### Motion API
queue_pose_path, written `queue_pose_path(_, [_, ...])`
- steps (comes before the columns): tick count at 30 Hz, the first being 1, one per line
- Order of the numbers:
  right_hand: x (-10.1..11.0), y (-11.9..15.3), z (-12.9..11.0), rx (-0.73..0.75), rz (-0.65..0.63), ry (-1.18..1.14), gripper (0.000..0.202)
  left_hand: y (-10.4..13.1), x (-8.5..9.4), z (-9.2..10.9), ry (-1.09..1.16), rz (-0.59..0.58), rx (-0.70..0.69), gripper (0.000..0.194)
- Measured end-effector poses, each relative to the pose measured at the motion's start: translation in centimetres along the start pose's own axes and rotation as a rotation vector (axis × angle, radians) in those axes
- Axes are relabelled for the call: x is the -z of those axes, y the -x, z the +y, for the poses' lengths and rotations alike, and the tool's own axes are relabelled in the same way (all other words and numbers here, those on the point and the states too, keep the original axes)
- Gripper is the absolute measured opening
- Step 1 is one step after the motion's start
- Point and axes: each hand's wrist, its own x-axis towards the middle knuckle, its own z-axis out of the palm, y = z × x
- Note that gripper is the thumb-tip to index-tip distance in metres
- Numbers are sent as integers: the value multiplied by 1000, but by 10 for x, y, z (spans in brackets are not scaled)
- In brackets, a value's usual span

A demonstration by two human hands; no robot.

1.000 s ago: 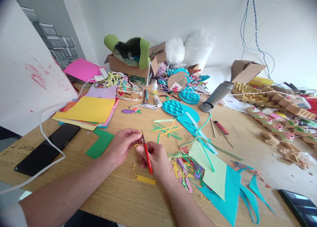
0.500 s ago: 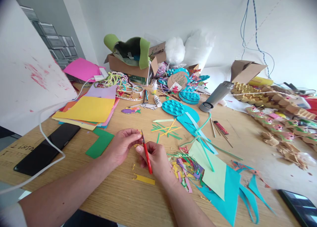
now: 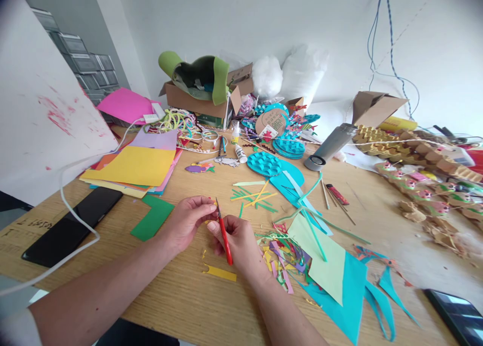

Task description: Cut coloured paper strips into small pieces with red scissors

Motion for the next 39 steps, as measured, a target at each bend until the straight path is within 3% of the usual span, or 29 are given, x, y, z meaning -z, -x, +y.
queue_pose_path(39, [-2,4,-12,-29,-8,-8,52,-1,1,2,16,1,18,12])
